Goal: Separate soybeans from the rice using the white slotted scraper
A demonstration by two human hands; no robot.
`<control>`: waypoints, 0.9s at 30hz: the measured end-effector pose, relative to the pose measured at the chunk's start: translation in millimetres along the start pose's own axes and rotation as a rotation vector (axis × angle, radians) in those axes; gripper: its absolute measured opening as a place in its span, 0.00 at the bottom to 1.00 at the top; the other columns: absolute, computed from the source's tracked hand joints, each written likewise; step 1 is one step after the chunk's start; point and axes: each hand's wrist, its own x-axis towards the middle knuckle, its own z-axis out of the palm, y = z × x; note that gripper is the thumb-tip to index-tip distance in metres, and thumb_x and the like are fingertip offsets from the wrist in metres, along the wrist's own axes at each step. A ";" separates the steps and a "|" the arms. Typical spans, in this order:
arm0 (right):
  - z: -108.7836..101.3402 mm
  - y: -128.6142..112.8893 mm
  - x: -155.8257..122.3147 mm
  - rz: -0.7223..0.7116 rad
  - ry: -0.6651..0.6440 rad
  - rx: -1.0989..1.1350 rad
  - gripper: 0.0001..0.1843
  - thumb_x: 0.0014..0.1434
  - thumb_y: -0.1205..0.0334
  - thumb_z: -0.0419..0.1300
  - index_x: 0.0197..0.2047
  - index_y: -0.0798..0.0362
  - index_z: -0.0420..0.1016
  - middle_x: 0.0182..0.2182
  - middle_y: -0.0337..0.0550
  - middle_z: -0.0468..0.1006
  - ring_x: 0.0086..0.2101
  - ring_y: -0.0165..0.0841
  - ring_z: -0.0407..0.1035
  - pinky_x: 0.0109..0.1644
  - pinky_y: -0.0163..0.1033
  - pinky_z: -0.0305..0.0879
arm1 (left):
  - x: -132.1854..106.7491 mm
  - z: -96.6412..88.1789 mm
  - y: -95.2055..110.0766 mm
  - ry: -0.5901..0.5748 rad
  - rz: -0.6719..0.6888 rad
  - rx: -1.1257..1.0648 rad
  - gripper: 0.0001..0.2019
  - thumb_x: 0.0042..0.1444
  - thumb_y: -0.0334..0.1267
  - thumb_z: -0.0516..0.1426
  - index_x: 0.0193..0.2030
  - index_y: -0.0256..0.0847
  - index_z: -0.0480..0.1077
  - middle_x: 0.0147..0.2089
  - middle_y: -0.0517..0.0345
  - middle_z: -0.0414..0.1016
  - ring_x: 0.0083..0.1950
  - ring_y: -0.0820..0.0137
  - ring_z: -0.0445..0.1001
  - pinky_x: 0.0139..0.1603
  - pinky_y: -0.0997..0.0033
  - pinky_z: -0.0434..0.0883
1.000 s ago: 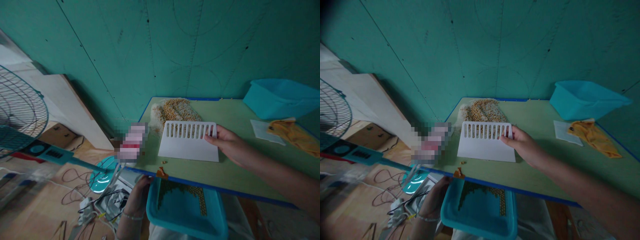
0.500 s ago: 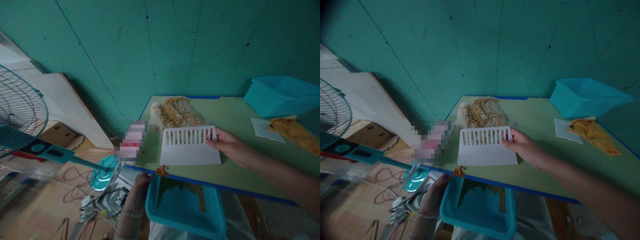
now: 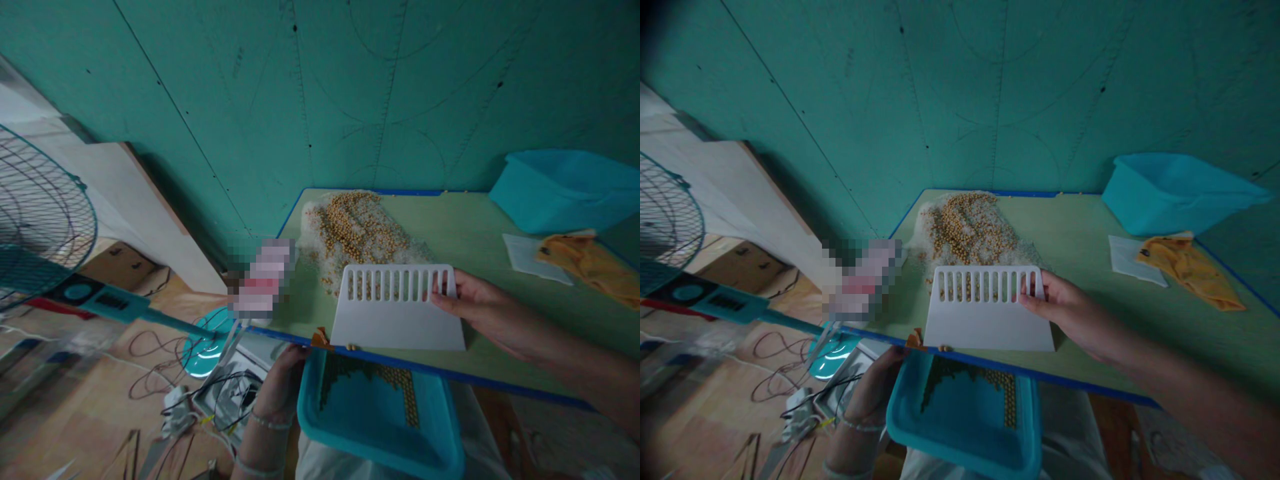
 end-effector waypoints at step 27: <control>-9.7 -14.3 25.6 -0.073 0.252 0.118 0.05 0.50 0.63 0.61 0.32 0.47 0.70 0.30 0.36 0.78 0.36 0.35 0.72 0.44 0.40 0.63 | -2.4 7.4 -8.4 -0.033 -0.005 -0.037 0.11 0.45 0.29 0.57 0.37 0.38 0.75 0.36 0.55 0.81 0.46 0.60 0.75 0.52 0.61 0.67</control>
